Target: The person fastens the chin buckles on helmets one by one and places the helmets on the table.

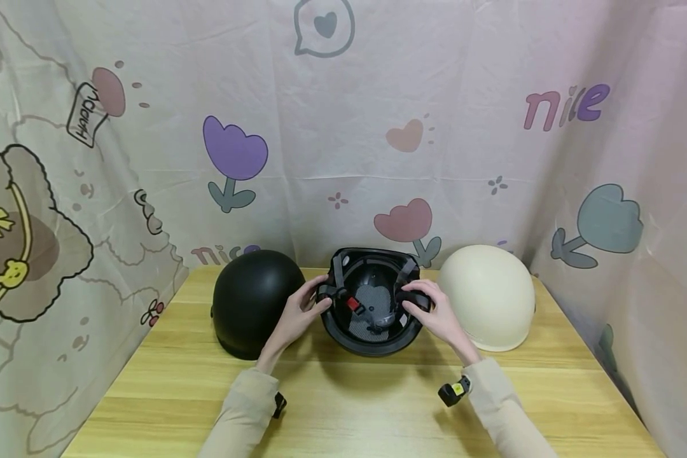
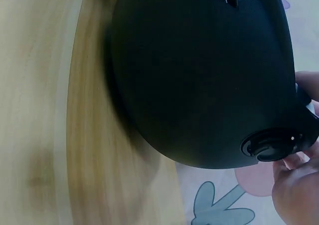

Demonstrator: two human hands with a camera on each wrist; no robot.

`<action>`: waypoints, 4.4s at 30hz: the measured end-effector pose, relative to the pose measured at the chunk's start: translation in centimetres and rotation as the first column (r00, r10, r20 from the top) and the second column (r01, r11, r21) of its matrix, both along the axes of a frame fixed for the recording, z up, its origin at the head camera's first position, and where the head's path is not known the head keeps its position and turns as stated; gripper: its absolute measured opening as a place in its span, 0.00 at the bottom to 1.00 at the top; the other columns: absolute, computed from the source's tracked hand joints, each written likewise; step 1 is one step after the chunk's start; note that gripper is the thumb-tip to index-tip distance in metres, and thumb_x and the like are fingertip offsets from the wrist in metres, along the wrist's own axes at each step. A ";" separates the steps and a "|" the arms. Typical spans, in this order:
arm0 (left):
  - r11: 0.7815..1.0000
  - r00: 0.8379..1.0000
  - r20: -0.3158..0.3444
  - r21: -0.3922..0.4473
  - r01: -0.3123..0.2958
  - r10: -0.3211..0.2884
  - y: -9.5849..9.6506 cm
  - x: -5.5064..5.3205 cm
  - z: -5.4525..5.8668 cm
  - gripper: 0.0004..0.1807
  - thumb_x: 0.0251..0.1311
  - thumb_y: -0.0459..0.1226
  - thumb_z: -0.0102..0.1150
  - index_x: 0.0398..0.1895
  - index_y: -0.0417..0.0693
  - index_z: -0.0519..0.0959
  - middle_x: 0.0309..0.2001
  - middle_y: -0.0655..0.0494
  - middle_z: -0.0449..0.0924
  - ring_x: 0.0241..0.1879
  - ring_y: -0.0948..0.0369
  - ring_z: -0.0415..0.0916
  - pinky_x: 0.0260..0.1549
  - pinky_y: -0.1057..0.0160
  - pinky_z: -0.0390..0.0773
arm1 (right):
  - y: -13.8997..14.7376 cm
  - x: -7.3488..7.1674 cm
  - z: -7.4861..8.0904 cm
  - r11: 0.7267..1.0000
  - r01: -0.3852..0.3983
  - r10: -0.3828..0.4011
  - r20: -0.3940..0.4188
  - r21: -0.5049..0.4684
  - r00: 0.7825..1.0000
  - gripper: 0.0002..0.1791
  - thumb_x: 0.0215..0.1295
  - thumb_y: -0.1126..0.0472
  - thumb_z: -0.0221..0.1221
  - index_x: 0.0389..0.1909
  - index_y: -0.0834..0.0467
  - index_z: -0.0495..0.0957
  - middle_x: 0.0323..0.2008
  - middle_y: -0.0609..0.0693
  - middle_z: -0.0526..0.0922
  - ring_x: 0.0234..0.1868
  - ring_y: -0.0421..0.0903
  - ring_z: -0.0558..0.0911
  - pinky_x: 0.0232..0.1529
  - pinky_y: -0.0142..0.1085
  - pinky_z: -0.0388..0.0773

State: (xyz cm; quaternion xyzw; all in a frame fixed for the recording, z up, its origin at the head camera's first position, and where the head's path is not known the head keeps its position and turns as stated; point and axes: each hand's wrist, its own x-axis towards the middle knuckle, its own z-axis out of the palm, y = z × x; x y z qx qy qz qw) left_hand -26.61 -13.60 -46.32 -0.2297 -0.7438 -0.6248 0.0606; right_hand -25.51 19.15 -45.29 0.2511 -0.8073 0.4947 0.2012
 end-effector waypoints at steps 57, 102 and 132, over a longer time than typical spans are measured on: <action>0.999 0.999 0.004 0.009 0.050 -0.050 -1.1 1.4 -0.4 0.34 0.78 0.35 0.46 0.82 0.49 0.47 0.81 0.40 0.45 0.80 0.47 0.45 0.64 0.85 0.58 | 0.8 0.9 0.1 0.992 -0.122 0.108 0.243 0.042 0.964 0.31 0.66 0.65 0.65 0.68 0.68 0.70 0.73 0.70 0.64 0.75 0.66 0.63 0.70 0.52 0.62; 0.998 0.995 -0.092 0.054 -0.031 0.036 -1.2 2.1 -0.3 0.32 0.76 0.32 0.47 0.80 0.53 0.53 0.81 0.49 0.50 0.79 0.49 0.48 0.67 0.82 0.59 | 0.2 0.7 -1.4 0.994 -0.078 0.058 0.246 0.074 0.968 0.34 0.65 0.65 0.65 0.71 0.67 0.67 0.72 0.70 0.66 0.75 0.67 0.62 0.73 0.58 0.59; 0.986 0.992 -0.120 0.166 -0.007 0.027 -0.9 2.5 0.6 0.33 0.71 0.27 0.53 0.78 0.37 0.57 0.78 0.36 0.53 0.78 0.49 0.53 0.69 0.78 0.61 | -0.4 0.6 -2.3 0.998 -0.053 0.040 0.252 0.045 0.967 0.34 0.59 0.67 0.70 0.66 0.71 0.71 0.67 0.71 0.72 0.70 0.66 0.70 0.70 0.53 0.67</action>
